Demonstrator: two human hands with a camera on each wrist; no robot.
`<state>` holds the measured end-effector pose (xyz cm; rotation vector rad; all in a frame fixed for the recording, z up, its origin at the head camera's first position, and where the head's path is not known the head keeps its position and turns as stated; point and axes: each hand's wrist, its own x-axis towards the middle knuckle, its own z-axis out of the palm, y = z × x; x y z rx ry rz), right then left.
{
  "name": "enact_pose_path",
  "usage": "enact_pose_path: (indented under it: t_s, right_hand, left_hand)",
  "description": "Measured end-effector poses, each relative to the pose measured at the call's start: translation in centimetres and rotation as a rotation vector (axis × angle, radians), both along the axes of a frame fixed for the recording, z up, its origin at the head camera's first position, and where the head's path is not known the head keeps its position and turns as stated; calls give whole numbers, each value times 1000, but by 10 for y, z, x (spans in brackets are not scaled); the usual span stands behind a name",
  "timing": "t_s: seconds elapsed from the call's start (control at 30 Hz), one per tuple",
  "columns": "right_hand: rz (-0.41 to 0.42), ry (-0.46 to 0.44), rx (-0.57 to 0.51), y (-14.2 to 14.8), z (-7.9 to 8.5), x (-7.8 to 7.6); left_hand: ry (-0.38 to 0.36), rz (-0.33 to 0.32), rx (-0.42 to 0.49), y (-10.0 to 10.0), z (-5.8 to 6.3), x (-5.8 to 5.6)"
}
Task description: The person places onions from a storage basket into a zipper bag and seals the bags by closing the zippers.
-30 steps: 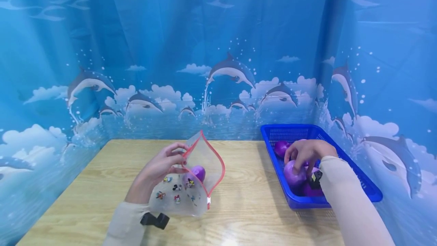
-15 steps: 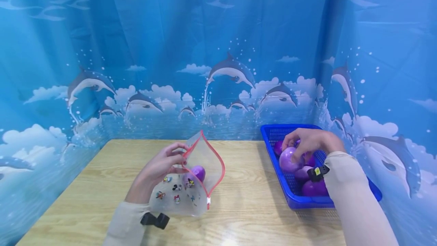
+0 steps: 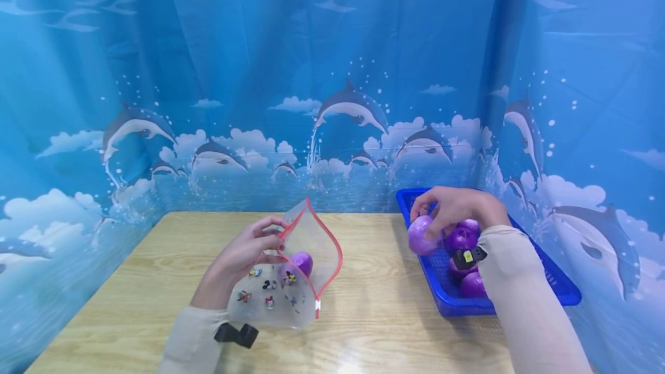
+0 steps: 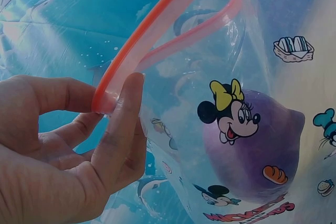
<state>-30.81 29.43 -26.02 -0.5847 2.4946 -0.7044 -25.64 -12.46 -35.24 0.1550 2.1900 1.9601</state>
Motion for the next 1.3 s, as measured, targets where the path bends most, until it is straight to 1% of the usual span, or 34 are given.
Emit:
enact_pose_path:
  t_s: [0.17, 0.27, 0.43, 0.63, 0.93, 1.2, 1.3]
  right_hand:
    - [33, 12, -9, -14, 3, 0]
    - [38, 16, -12, -23, 5, 0]
    - [61, 79, 19, -39, 10, 1]
    - [92, 158, 51, -60, 14, 4]
    - [101, 211, 78, -90, 14, 12]
    - [201, 271, 26, -110, 11, 13]
    - [223, 289, 13, -116, 9, 15]
  left_hand:
    - [-2, -1, -1, 1, 0, 0]
    - [-5, -6, 3, 1, 0, -1]
    - [-2, -12, 6, 0, 0, 0]
    - [-3, -3, 3, 1, 1, 1]
    - [-8, -8, 14, 0, 1, 1]
    - [0, -9, 13, 0, 2, 1]
    - [3, -11, 14, 0, 1, 1]
